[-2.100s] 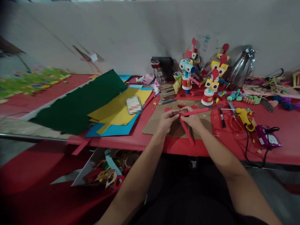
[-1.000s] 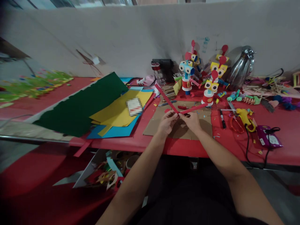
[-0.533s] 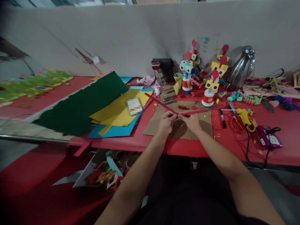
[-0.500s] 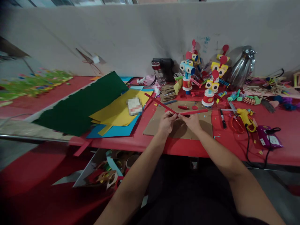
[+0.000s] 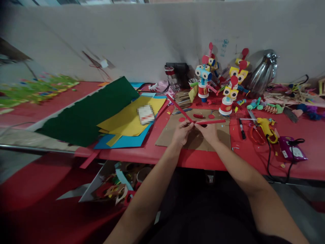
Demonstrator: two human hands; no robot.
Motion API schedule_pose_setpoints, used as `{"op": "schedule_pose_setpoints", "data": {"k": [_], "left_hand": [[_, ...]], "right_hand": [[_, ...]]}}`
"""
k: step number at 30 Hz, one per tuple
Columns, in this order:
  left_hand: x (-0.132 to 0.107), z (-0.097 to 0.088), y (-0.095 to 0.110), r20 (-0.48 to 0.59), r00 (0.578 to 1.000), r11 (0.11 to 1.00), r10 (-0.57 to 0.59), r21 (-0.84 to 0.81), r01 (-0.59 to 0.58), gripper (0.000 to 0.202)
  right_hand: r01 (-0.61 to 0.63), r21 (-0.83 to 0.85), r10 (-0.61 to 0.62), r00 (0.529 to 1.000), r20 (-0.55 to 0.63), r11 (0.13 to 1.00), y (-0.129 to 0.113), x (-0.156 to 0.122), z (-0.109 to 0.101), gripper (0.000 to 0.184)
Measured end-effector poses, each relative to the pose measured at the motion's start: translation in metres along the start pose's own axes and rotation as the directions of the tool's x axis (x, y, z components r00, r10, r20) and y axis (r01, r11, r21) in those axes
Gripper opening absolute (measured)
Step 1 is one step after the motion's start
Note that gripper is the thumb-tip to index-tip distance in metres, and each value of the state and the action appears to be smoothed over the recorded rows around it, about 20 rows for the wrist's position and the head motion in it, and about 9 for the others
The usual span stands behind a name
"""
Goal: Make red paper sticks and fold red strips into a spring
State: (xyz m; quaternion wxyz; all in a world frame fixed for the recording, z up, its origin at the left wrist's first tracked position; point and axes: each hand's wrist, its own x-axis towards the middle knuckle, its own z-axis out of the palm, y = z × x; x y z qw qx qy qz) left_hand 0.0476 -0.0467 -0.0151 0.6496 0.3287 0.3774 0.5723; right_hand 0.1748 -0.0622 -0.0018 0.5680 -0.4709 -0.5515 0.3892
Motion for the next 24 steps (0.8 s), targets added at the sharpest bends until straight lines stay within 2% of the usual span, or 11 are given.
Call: {"op": "schedule_pose_setpoints", "data": {"k": [5, 13, 17, 20, 24], "left_hand": [[-0.001, 0.0, 0.001, -0.017, 1.0, 1.0, -0.008, 0.017, 0.008, 0.025], [0.003, 0.0, -0.004, -0.051, 0.99, 0.991, 0.132, 0.042, -0.13, 0.021], [0.002, 0.0, -0.001, -0.052, 0.996, 0.997, 0.073, -0.016, -0.074, 0.02], [0.001, 0.0, 0.003, -0.034, 0.999, 0.999, 0.004, -0.054, -0.005, 0.018], [0.0, -0.001, 0.007, 0.015, 0.998, 0.995, -0.057, -0.076, 0.058, 0.014]], "right_hand": [[0.033, -0.059, -0.031, 0.999, 0.03, 0.998, 0.0, 0.0, -0.001, 0.012], [-0.007, -0.023, 0.008, 0.999, 0.042, 1.0, -0.003, -0.001, 0.002, 0.012], [-0.129, 0.142, 0.125, 0.992, 0.034, 0.981, -0.003, 0.0, 0.005, 0.017], [-0.221, 0.206, 0.225, 0.974, 0.003, 0.953, -0.002, 0.001, 0.006, 0.02], [-0.222, 0.24, 0.239, 0.97, -0.042, 0.945, 0.001, 0.003, 0.005, 0.02]]}}
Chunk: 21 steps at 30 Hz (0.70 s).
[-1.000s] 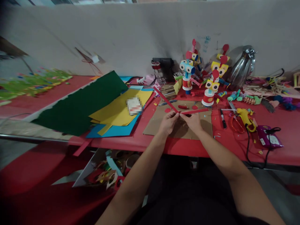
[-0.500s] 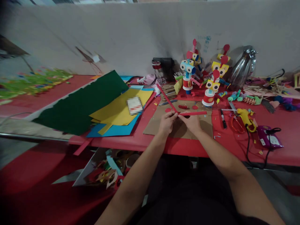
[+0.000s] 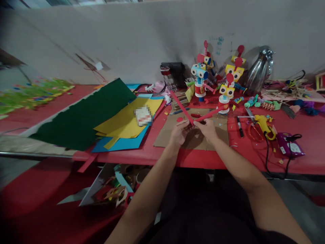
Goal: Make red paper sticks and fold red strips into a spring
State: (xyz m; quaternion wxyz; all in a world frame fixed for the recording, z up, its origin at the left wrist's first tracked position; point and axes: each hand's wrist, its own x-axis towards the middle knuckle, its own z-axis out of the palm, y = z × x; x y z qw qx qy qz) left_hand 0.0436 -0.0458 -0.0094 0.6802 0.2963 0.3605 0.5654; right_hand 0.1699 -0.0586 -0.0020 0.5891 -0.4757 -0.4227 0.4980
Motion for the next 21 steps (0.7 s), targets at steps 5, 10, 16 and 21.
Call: {"op": "schedule_pose_setpoints", "data": {"k": [5, 10, 16, 21], "left_hand": [[-0.0006, 0.002, -0.0013, 0.004, 1.0, 1.0, 0.022, 0.002, -0.022, 0.014], [-0.0003, 0.0032, -0.0031, -0.002, 0.997, 0.994, 0.081, 0.074, -0.08, 0.021], [0.0004, 0.0017, -0.0037, -0.031, 0.994, 0.99, 0.106, 0.093, -0.103, 0.02], [-0.0009, 0.0026, -0.004, -0.031, 0.996, 0.991, 0.085, 0.102, -0.081, 0.018]], "right_hand": [[-0.014, -0.04, 0.013, 1.0, -0.026, 0.999, 0.0006, 0.0015, -0.0009, 0.018], [0.018, -0.034, -0.017, 1.0, 0.015, 0.999, -0.0046, -0.003, 0.0005, 0.014], [0.015, -0.026, -0.014, 0.999, 0.046, 1.0, -0.0087, -0.0057, 0.0009, 0.015], [0.003, -0.045, -0.002, 1.0, 0.02, 0.999, -0.0013, -0.0003, -0.0012, 0.014]]}}
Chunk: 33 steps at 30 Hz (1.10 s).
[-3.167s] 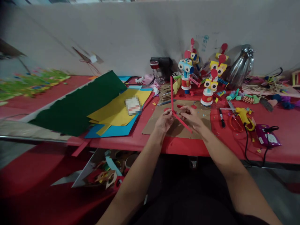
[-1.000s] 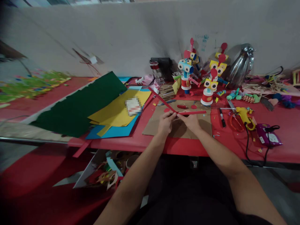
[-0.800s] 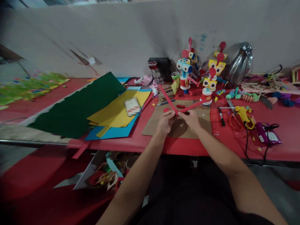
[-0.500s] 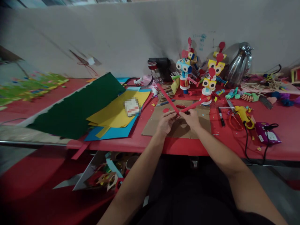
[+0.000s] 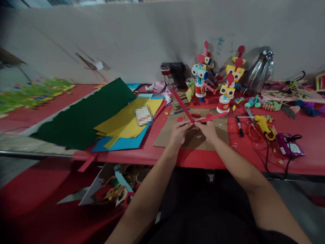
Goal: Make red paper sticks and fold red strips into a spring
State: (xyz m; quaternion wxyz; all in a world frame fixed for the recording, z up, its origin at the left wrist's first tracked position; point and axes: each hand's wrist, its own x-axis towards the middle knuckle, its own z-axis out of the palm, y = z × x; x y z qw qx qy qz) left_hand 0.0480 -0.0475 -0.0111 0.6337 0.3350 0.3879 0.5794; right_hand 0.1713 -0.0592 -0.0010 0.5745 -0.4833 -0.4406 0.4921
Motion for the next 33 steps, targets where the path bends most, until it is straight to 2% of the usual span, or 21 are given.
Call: {"op": "schedule_pose_setpoints", "data": {"k": [6, 15, 24, 28, 33], "left_hand": [[-0.003, 0.002, 0.002, 0.041, 0.999, 1.0, 0.0, -0.009, 0.0, 0.018], [-0.006, 0.0, 0.008, 0.164, 0.982, 0.994, 0.094, 0.038, -0.101, 0.013], [-0.005, -0.001, 0.009, 0.183, 0.98, 0.996, 0.081, 0.006, -0.084, 0.009], [-0.006, -0.001, 0.009, 0.178, 0.979, 0.995, 0.096, -0.015, -0.094, 0.004], [-0.004, -0.001, 0.006, 0.138, 0.99, 0.998, 0.042, 0.045, -0.049, 0.012]], "right_hand": [[-0.049, 0.113, 0.047, 0.999, 0.02, 0.992, 0.005, 0.004, -0.001, 0.016], [-0.064, 0.192, 0.058, 0.998, 0.038, 0.979, 0.0, 0.001, -0.002, 0.024], [-0.108, 0.109, 0.101, 0.993, 0.068, 0.988, -0.011, -0.003, -0.005, 0.018], [-0.128, 0.129, 0.121, 0.991, 0.061, 0.983, -0.014, -0.004, -0.004, 0.013], [-0.213, 0.156, 0.198, 0.974, 0.105, 0.965, -0.015, -0.005, -0.001, 0.007]]}}
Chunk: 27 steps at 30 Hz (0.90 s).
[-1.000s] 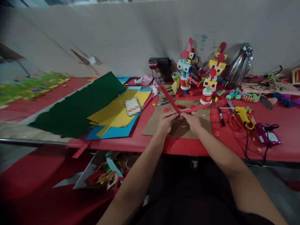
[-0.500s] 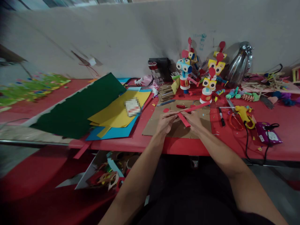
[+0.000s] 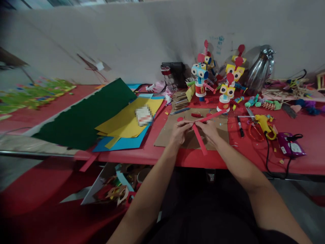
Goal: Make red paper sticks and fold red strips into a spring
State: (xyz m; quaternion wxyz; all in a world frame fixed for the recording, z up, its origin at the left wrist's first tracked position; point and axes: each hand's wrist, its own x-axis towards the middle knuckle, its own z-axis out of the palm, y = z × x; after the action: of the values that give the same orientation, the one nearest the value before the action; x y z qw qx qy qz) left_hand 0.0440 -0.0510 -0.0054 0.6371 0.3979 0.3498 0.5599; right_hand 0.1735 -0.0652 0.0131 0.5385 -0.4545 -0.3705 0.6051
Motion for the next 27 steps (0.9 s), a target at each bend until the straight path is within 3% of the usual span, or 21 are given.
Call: {"op": "schedule_pose_setpoints", "data": {"k": [8, 11, 14, 17, 22, 27], "left_hand": [[0.002, -0.002, -0.003, 0.028, 1.0, 1.0, 0.013, 0.013, -0.013, 0.023], [0.002, -0.002, -0.004, 0.039, 0.999, 0.999, -0.035, -0.01, 0.035, 0.027], [0.003, -0.002, -0.003, 0.031, 0.995, 0.993, -0.099, -0.059, 0.101, 0.023], [0.004, -0.002, -0.002, -0.007, 0.998, 0.989, -0.062, -0.137, 0.061, 0.015], [0.003, 0.0, -0.002, -0.065, 0.998, 0.985, -0.003, -0.172, -0.008, 0.015], [0.001, 0.004, -0.001, -0.041, 0.999, 0.984, -0.014, -0.18, 0.006, 0.016]], "right_hand": [[0.105, -0.042, -0.107, 0.993, -0.045, 0.994, 0.008, 0.007, -0.003, 0.007], [0.13, -0.105, -0.136, 0.99, -0.049, 0.986, 0.011, 0.008, -0.005, 0.011], [0.137, -0.139, -0.138, 0.99, 0.006, 0.981, 0.01, 0.01, -0.008, 0.015], [0.22, -0.116, -0.209, 0.973, 0.097, 0.969, 0.006, 0.01, -0.009, 0.025], [0.408, -0.294, -0.37, 0.912, 0.177, 0.864, -0.001, 0.001, -0.006, 0.038], [0.441, -0.441, -0.447, 0.889, 0.099, 0.781, 0.0, 0.0, -0.006, 0.019]]}}
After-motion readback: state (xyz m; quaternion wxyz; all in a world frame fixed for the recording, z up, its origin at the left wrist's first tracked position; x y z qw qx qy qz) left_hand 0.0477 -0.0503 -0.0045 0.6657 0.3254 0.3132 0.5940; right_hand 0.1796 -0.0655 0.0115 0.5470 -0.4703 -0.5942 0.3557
